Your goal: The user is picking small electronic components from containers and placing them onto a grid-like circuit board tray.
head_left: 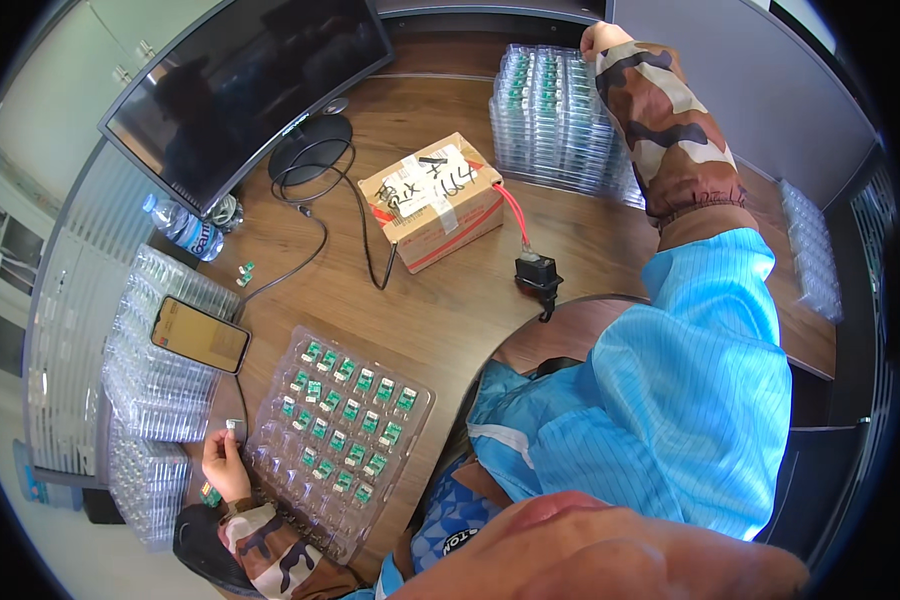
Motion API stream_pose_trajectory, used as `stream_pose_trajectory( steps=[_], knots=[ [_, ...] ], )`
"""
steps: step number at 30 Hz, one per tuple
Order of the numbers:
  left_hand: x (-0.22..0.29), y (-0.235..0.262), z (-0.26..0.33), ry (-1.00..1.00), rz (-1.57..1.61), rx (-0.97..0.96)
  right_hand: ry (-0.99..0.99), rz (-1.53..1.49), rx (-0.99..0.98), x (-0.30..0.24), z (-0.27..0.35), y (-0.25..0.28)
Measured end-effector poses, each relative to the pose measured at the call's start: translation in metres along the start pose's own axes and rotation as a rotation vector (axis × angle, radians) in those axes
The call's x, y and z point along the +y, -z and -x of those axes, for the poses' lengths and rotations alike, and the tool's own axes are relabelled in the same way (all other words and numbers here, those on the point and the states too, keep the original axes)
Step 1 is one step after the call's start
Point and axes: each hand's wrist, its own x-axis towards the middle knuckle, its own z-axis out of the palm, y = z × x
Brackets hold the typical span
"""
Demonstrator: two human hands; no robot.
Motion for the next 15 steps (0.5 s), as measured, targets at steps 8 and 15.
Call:
stream_pose_trajectory(
  steps=[8,15],
  knots=[
    [-0.004,0.001,-0.002,0.015,0.023,0.002,-0.035,-0.035,-0.046,0.004,0.009,-0.006],
    [0.007,0.000,-0.009,-0.060,-0.154,-0.024,0.126,0.020,-0.039,0.098,-0.033,-0.048]
  ],
)
